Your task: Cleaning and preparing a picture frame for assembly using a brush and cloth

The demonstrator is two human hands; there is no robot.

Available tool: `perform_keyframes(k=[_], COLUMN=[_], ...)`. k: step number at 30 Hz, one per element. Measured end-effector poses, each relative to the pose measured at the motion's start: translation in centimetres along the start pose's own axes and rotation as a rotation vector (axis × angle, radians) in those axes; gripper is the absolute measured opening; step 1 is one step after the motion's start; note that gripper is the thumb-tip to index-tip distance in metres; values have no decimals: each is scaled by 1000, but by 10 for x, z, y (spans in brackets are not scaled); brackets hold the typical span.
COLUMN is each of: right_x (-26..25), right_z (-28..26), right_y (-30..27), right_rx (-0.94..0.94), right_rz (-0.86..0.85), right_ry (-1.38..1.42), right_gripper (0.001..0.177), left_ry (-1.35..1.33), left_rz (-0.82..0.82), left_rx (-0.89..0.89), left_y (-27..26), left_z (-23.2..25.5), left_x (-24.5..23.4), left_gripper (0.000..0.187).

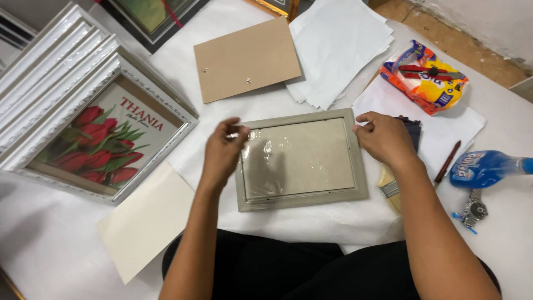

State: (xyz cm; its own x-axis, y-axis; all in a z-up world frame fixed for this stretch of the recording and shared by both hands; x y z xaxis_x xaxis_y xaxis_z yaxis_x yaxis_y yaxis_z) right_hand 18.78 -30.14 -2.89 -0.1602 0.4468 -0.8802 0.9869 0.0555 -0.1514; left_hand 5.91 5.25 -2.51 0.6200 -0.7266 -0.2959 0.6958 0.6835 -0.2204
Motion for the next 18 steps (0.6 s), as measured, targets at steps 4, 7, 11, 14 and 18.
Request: perform_keyframes(k=[4,7,11,14,18], right_x=[33,61,63,71,77], right_z=[-11,3,1,3,5], right_y=[-6,0,-3,-2,-2], right_rx=[-37,-84,-72,-77,-86], right_rz=[-84,-69,-69,-45,8], right_ry=[-54,-121,-151,-151,-214], right_gripper=[45,45,51,56,54], left_ry=[355,651,696,689,702], left_rz=[-98,-117,-151,-94,-59], left_rx=[156,385,351,338,343], left_y=[-43,-26,10,18,20], left_z=[12,-12,-36,-47,-48], left_x=[3,7,12,8,9], left_gripper=[33,36,45,44,41])
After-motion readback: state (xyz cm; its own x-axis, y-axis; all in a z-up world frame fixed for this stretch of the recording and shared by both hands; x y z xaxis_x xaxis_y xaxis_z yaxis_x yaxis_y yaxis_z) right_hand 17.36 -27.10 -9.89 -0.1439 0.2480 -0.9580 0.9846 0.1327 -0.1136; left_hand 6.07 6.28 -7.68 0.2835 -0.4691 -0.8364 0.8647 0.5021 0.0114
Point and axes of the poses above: each hand's wrist, its own y-axis towards the middle knuckle, its own x-axis out of the palm, z = x × y, the point moved 9 cm from there along y, towards the middle knuckle, and after that the axes turned 15 degrees about z, right-handed, at the moved point
